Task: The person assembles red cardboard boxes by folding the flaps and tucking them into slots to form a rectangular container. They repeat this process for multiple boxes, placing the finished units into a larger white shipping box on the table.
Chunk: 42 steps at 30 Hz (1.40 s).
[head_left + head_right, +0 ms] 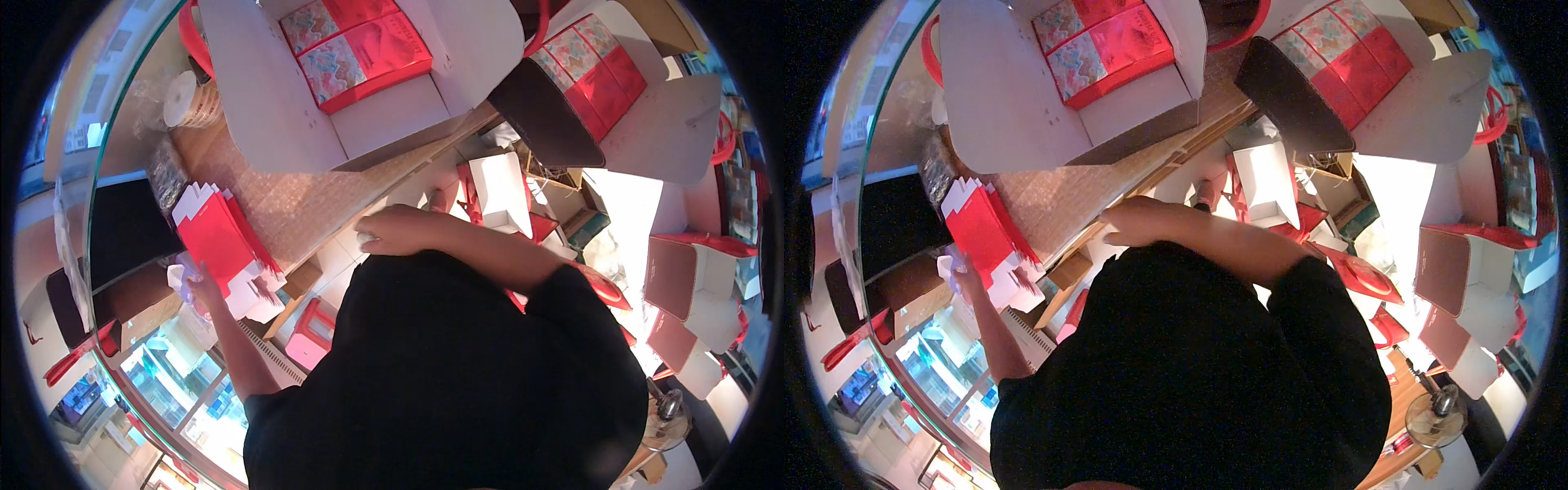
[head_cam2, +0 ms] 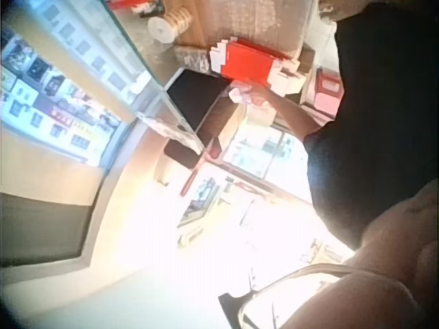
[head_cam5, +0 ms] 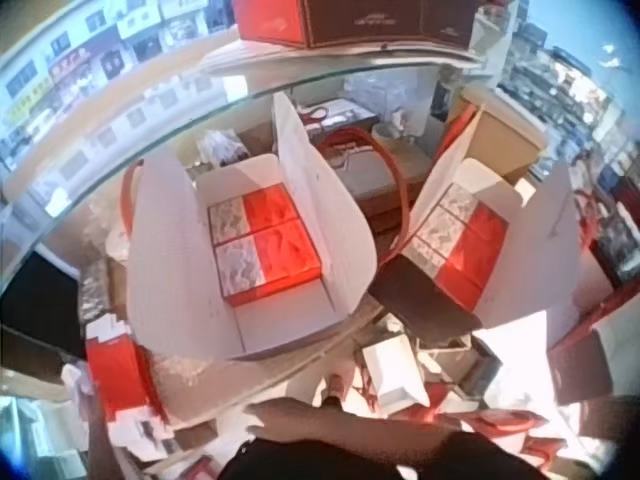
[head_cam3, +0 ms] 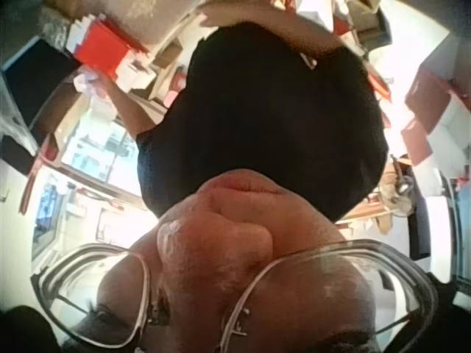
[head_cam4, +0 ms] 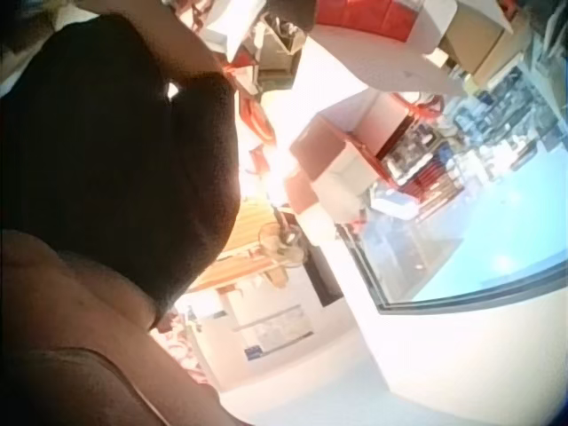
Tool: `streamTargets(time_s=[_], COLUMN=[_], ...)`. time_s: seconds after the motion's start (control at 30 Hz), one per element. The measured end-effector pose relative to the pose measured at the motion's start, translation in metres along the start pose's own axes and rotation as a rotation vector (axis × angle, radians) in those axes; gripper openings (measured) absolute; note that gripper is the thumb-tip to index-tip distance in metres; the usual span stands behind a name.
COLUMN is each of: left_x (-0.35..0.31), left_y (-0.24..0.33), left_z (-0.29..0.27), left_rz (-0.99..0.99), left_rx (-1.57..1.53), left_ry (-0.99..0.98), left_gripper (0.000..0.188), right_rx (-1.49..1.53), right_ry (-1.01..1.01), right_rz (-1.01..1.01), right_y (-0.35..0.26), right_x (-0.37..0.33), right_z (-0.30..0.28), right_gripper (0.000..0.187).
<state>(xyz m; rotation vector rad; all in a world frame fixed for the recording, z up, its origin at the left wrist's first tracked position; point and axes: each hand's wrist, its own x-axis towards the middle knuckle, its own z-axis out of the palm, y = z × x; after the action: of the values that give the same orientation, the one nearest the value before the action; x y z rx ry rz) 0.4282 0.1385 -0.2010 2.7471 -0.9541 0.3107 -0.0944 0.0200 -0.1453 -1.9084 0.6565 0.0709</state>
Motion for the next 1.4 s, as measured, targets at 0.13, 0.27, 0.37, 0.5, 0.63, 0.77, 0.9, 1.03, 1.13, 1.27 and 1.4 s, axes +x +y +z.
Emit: streamTargets(time_s=[0.13,0.27,0.37,0.5,0.63,0.77,0.9,1.03,1.13,1.27,1.4], left_x=[0.000,0.005,-0.001,-0.010,-0.027,-0.039,-0.049,-0.052,-0.054,-0.073,-0.082], left_y=[-0.021,-0.026,-0.027,-0.048,-0.020,-0.005,0.008,0.020,0.019,0.023,0.068], left_z=[0.012,0.034,0.036,0.026,0.017,-0.001,-0.014,-0.043,-0.043,-0.062,-0.132], left_rz=[0.098,0.152,0.094,0.115,0.077,-0.009,0.035,-0.021,-0.203,0.056,0.507], left_rx=[-0.115,-0.066,-0.370,-0.450,-0.526,-0.602,-0.671,-0.827,-1.096,-1.228,-0.684], left_ry=[-0.295,-0.177,-0.277,-0.246,-0.209,-0.234,-0.120,-0.052,0.015,-0.131,0.217], left_gripper=[0.082,0.081,0.075,0.066,0.056,0.050,0.049,0.045,0.043,0.043,0.048], right_rx=[0.040,0.225,0.251,0.551,0.380,0.197,0.304,0.361,0.713,1.137,0.754], right_ry=[0.086,0.356,0.347,0.050,0.282,0.549,0.523,0.607,0.593,0.310,0.249], right_rz=[-0.113,-0.153,-0.064,-0.082,-0.081,-0.127,-0.047,-0.046,-0.148,-0.205,-0.245], right_y=[-0.026,-0.046,-0.058,-0.083,-0.076,-0.062,-0.075,-0.088,-0.089,-0.120,-0.123], right_x=[0.088,0.184,0.225,0.249,0.272,0.290,0.277,0.262,0.253,0.203,0.150], right_z=[0.022,0.064,0.085,0.111,0.155,0.185,0.177,0.166,0.150,0.085,0.036], right_gripper=[0.057,0.070,0.079,0.073,0.068,0.088,0.084,0.063,0.043,0.032,0.029])
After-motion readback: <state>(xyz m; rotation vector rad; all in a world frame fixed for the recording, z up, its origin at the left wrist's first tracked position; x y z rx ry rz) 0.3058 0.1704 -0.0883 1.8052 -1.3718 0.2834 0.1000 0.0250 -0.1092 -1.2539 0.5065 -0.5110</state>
